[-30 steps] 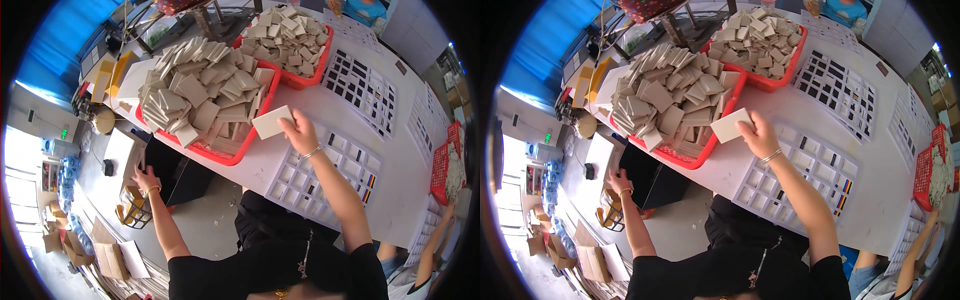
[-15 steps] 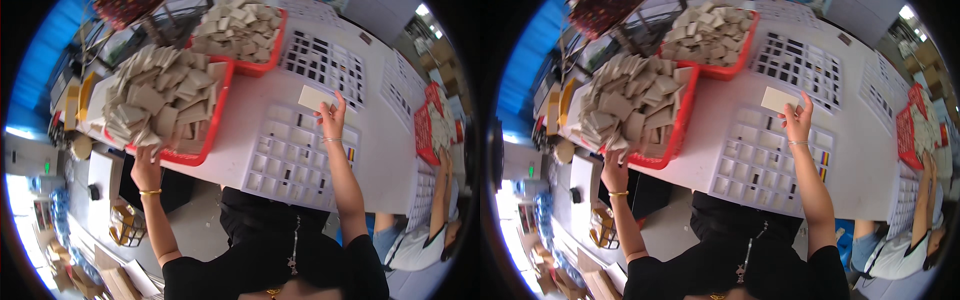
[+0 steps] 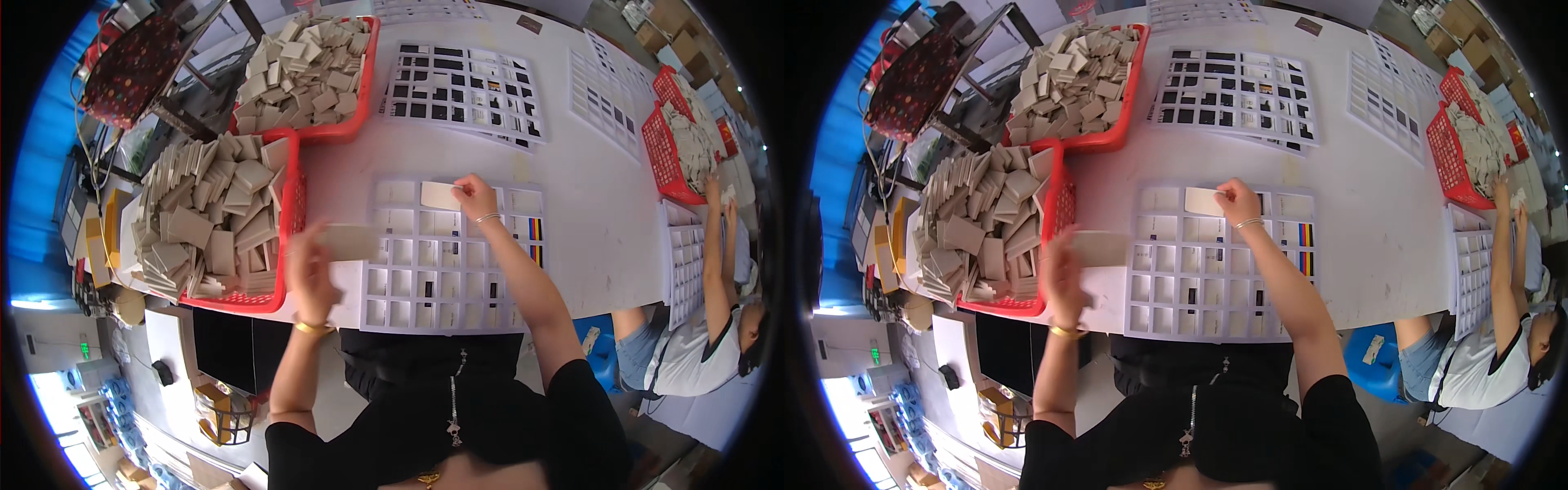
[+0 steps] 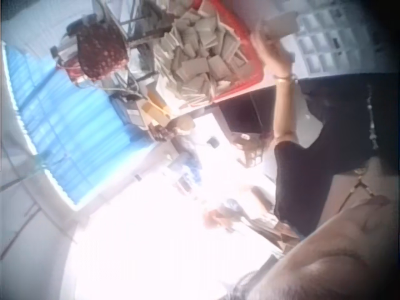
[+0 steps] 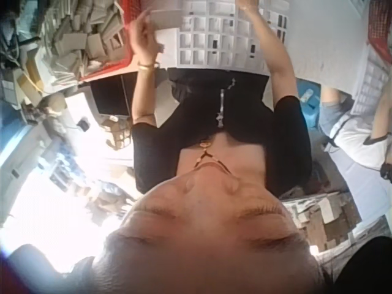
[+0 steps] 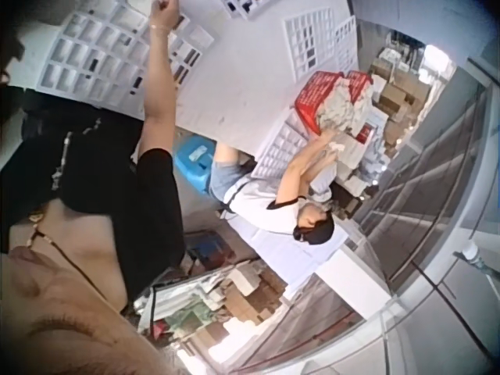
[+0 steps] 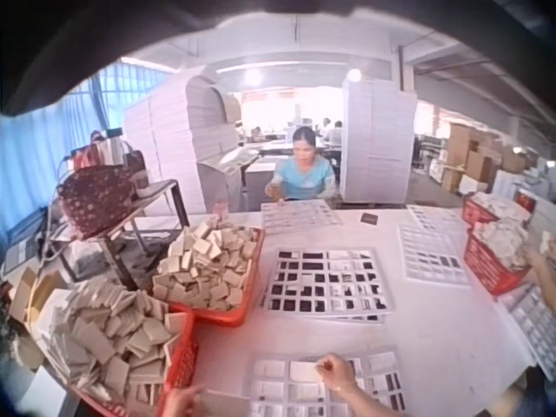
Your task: The person picks small rectangular tiles from a red basket and places them into the compartments of a white plastic tray. The person handles the tiles one by one, filling the grid slots systematically.
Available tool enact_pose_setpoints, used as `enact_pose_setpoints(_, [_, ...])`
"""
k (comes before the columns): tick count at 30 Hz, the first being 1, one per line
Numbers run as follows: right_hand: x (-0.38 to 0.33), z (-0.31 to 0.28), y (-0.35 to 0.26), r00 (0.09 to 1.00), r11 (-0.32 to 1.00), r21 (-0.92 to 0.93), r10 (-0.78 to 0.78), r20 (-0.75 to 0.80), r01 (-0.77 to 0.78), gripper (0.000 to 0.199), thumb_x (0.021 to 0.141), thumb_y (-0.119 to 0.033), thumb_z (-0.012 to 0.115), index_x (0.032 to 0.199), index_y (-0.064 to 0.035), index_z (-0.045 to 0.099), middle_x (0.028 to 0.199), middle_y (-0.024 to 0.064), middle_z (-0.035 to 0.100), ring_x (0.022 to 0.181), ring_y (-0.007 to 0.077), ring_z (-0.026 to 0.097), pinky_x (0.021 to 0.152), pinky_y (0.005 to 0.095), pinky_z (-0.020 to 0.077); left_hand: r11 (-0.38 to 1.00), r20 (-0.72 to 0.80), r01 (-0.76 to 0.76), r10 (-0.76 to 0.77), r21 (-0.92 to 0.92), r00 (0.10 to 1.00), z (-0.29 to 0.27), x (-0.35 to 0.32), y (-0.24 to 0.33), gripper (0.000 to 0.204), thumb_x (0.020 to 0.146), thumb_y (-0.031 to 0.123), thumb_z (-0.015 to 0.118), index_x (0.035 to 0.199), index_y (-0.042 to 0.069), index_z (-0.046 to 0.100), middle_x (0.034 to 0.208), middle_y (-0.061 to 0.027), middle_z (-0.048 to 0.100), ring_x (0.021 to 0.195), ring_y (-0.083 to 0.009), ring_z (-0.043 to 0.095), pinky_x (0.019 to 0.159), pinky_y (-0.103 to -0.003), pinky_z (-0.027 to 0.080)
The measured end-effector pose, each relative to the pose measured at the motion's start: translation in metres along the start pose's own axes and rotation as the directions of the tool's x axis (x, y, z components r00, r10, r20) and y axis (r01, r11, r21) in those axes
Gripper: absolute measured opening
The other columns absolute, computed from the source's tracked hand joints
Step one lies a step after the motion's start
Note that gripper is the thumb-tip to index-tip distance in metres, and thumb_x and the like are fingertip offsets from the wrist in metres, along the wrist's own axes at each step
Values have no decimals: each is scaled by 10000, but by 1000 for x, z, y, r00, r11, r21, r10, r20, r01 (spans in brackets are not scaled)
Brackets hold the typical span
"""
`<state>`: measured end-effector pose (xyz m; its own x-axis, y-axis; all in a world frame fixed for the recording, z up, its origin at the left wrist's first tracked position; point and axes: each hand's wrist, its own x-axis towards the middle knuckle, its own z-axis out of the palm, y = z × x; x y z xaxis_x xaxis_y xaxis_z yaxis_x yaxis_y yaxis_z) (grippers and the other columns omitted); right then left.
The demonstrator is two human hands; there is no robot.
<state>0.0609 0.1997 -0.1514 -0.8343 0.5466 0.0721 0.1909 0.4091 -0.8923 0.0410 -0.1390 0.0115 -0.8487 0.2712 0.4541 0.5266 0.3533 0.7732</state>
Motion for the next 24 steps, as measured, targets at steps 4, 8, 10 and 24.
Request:
enact_pose_setpoints(4, [7, 1, -16, 997, 983, -180, 34, 64, -22, 150, 745, -169, 711, 877, -128, 656, 792, 67, 641, 747, 244, 632, 697, 342, 509, 984, 300, 180, -165, -22, 940, 85, 2, -42, 345, 843, 47, 584, 1181, 108, 556, 761, -63, 590, 631, -167, 562, 567, -296, 446])
enact_pose_setpoints(8, [9, 2, -9, 974, 909, -353, -224, 39, 223, 162, 720, -135, 719, 867, -120, 652, 902, 71, 606, 820, 278, 614, 723, 374, 506, 962, 470, 261, -270, 87, 841, 137, 10, -70, 303, 836, 114, 608, 1135, 103, 561, 770, -80, 614, 596, -201, 590, 584, -328, 473])
enact_pose_setpoints(10, [6, 4, -8, 966, 911, -325, -257, 31, 252, 162, 707, -110, 719, 853, -114, 647, 943, 72, 586, 847, 293, 600, 733, 397, 502, 961, 503, 244, -276, 130, 819, 154, 18, -71, 309, 813, 118, 627, 1114, 93, 560, 764, -86, 621, 608, -209, 602, 600, -342, 486])
enact_pose_setpoints(24, [-4, -17, -20, 880, 712, -518, -378, 288, 475, 76, 731, -102, 660, 785, -152, 641, 842, 3, 613, 897, 217, 567, 772, 383, 405, 920, 726, -262, -33, 290, 687, 178, 10, -56, 156, 830, 87, 569, 972, 118, 625, 1079, -53, 573, 774, -283, 639, 664, -390, 532])
